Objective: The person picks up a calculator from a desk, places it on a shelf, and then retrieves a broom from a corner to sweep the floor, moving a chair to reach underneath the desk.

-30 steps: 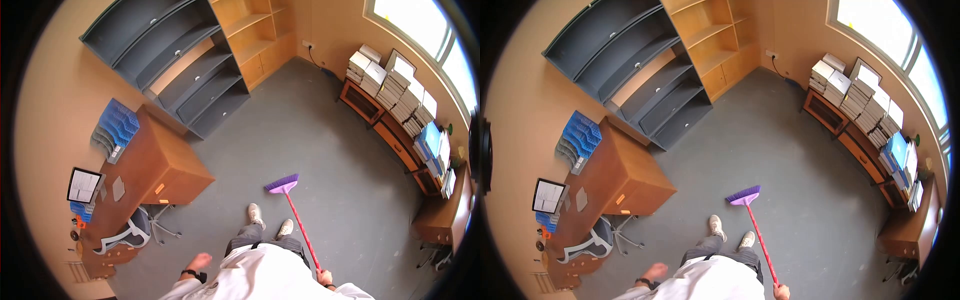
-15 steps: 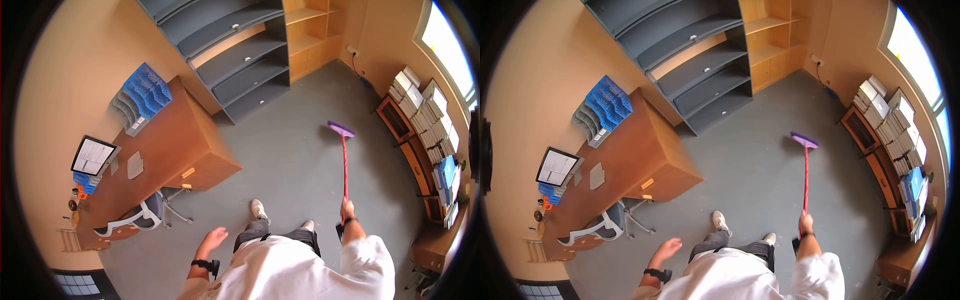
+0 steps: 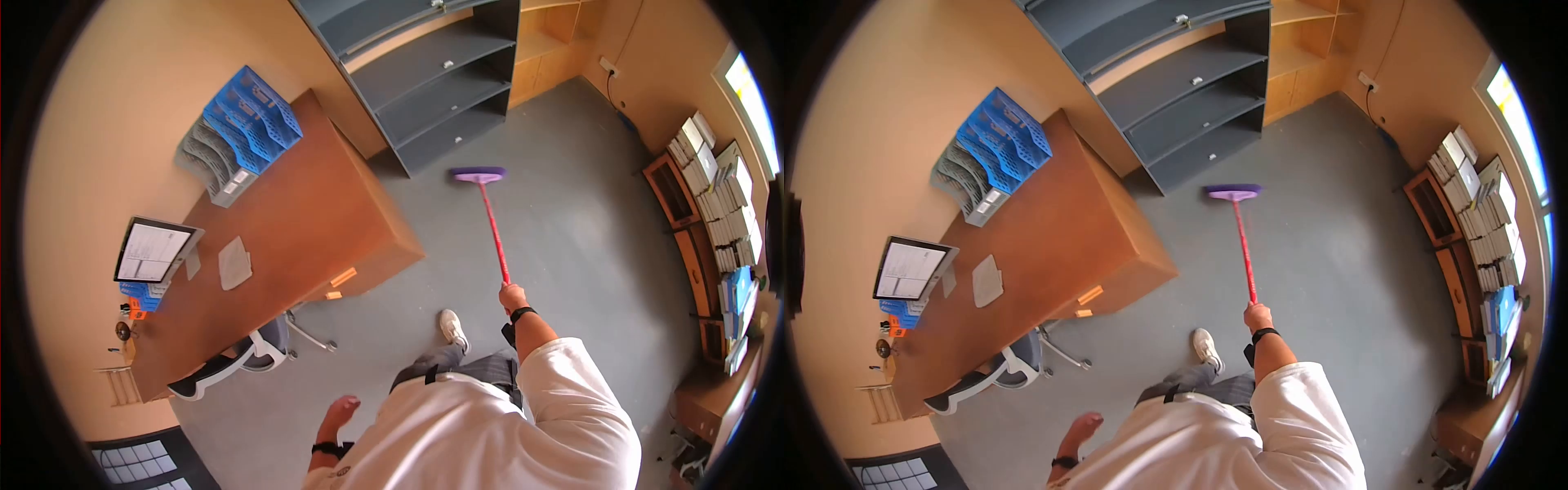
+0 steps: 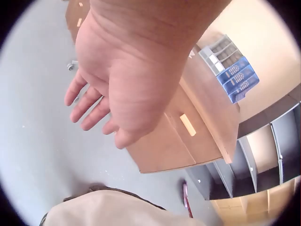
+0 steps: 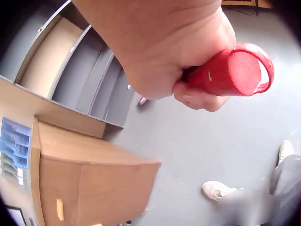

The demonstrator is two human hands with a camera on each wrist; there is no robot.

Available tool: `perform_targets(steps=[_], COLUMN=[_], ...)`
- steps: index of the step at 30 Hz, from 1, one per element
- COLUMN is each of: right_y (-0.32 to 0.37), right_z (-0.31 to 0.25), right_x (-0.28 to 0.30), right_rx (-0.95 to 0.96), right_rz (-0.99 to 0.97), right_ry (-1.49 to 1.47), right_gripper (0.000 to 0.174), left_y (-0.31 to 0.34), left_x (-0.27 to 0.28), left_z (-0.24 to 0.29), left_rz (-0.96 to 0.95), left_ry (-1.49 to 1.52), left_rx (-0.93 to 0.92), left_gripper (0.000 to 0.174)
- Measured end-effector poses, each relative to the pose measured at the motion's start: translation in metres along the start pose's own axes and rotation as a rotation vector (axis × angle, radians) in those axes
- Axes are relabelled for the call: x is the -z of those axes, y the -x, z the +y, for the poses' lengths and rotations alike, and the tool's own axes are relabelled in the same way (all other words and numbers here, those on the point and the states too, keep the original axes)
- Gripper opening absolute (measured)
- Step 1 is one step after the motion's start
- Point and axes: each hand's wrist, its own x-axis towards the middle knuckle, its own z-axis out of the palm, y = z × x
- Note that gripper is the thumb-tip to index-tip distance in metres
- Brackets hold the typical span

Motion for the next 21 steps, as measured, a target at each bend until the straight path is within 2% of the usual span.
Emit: perform_targets(steps=[1,3,4,5,6,7,8,9,11,13,15,17,19,20,21], right_y=[0.037,0.102,0.112,0.154,0.177,0.223,0.262,0.290,0.345,0.354,0.366,0.354,0.311,0.275,0.255], right_z=[0.023,0.052,0.102,0.123,0.169,0.179,0.194,0.224,0.214,0.213,0.198,0.173,0.148,0.136,0.097], right_x=[0.019,0.054,0.036,0.059,0.049,0.073,0.089,0.091,0.131,0.149,0.161,0.174,0.169,0.154,0.156], right_rx=[-0.020,0.321,0.390,0.238,0.204,-0.016,-0.168,-0.220,-0.382,-0.387,-0.381,-0.321,-0.221,-0.119,-0.054], right_rz=[-0.009,-0.050,0.014,-0.081,-0.073,-0.144,-0.150,-0.107,-0.129,-0.100,-0.056,-0.051,-0.130,-0.131,-0.159], right_ry=[0.017,0.249,0.339,0.270,0.346,0.262,0.219,0.169,0.134,0.115,0.032,0.013,0.014,0.086,0.052], right_gripper=[0.049,0.041,0.040,0.042,0.046,0.049,0.052,0.056,0.056,0.055,0.054,0.056,0.057,0.058,0.060], left_y=[-0.012,-0.043,-0.058,-0.074,-0.088,-0.102,-0.113,-0.125,-0.147,-0.155,-0.161,-0.159,-0.149,-0.142,-0.135], left_x=[0.006,0.022,0.025,0.028,0.032,0.034,0.034,0.033,0.033,0.030,0.031,0.025,0.021,0.017,0.014], left_z=[0.010,0.048,0.065,0.076,0.082,0.086,0.090,0.086,0.073,0.059,0.039,0.020,0.007,0.003,0.001], left_rz=[-0.046,-0.101,-0.057,-0.011,-0.017,-0.023,-0.030,-0.038,-0.050,-0.012,-0.028,-0.027,-0.028,-0.028,-0.026], left_ry=[0.020,0.049,0.140,0.230,0.241,0.264,0.288,0.299,0.580,0.633,0.617,0.622,0.622,0.647,0.673], left_rx=[0.051,0.092,0.041,-0.014,-0.032,-0.049,-0.067,-0.084,0.094,0.074,0.135,0.133,0.136,0.205,0.275], left_gripper=[0.034,0.035,0.035,0.036,0.036,0.035,0.034,0.034,0.031,0.029,0.028,0.027,0.026,0.025,0.024])
